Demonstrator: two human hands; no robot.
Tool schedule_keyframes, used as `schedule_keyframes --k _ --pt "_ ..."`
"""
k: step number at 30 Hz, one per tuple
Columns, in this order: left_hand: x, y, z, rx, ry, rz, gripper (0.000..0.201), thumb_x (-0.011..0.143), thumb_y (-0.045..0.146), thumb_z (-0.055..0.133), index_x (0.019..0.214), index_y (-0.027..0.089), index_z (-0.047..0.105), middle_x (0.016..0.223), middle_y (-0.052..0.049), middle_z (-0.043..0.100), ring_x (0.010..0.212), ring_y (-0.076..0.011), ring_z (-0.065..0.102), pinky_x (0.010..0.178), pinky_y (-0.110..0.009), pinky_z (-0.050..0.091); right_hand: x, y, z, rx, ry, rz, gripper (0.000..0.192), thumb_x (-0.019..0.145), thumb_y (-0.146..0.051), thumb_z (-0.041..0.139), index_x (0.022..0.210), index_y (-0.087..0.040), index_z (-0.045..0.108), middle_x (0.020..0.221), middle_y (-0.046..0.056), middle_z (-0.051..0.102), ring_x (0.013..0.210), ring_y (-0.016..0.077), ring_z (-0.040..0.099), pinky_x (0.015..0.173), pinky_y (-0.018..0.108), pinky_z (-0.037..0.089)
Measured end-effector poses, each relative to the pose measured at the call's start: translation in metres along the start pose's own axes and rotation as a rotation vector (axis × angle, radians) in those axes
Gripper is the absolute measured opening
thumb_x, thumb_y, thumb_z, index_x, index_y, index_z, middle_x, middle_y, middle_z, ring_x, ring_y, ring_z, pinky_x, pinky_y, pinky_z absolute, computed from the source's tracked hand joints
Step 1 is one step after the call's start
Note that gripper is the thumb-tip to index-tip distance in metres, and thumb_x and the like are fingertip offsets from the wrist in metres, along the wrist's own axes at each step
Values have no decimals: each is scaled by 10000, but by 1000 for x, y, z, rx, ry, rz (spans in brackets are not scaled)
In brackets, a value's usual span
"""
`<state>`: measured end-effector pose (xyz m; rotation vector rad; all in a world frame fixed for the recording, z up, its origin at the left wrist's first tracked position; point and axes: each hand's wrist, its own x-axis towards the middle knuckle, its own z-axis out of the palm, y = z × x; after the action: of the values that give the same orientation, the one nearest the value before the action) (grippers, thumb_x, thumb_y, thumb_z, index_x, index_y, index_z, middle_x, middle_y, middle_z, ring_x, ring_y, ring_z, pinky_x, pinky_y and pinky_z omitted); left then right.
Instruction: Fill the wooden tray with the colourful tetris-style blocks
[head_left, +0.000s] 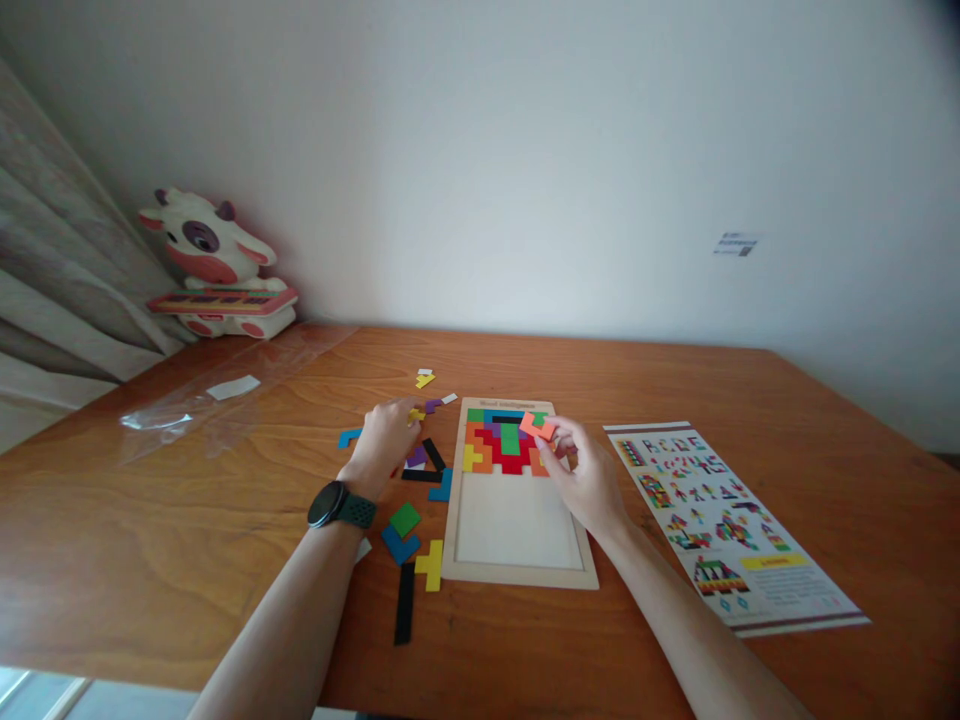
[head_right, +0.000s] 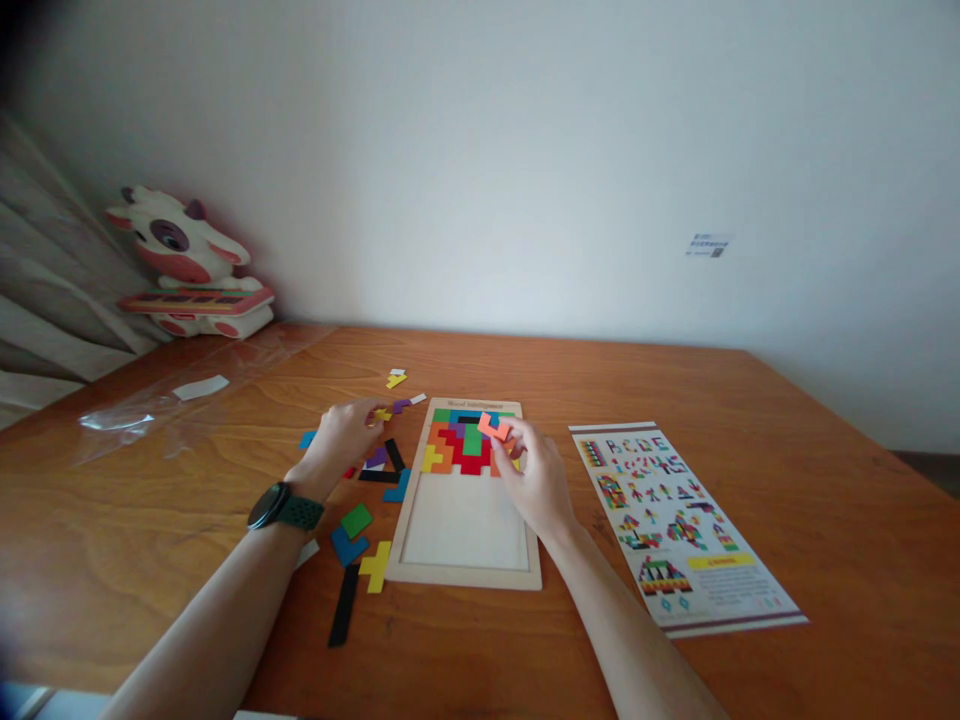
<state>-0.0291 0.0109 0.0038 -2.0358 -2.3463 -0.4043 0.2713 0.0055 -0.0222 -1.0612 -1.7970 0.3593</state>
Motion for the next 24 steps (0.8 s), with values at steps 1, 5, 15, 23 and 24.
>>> schedule_keyframes --k 1,5,15,23,24 --pt "0 -1 0 -8 1 12 345 826 160 534 1101 211 737 1088 -78 768 1027 -273 710 856 -330 545 0 0 0 -1 1 -3 247 932 -317 599 1159 -222 607 876 45 700 722 190 633 717 349 532" --pt "1 -6 1 -71 50 36 337 782 148 564 1052 212 756 1081 -66 770 993 -241 716 873 -303 541 0 0 0 0 2 -5 248 929 -315 602 1158 -221 610 882 47 698 722 190 635 719 352 534" --pt "7 -17 12 -238 123 137 329 822 174 512 1063 186 736 1127 -83 746 1076 -235 689 981 -356 537 0 3 0 9 -12 -11 245 925 -302 609 1159 -228 607 874 43 699 714 185 632 705 344 531" --pt "25 -17 28 -83 -21 253 502 1017 295 296 1447 117 482 1530 -159 475 1451 -299 392 1185 -541 326 -2 5 1 -21 -19 19 261 926 -319 605 1171 -231 610 890 49 705 738 192 636 713 350 534" --pt "24 -16 26 -60 -40 251 491 1022 309 294 1426 126 507 1520 -157 488 1441 -300 408 1184 -538 324 -1 5 0 -25 -12 17 263 928 -327 604 1172 -230 610 901 53 709 738 192 637 719 354 535"
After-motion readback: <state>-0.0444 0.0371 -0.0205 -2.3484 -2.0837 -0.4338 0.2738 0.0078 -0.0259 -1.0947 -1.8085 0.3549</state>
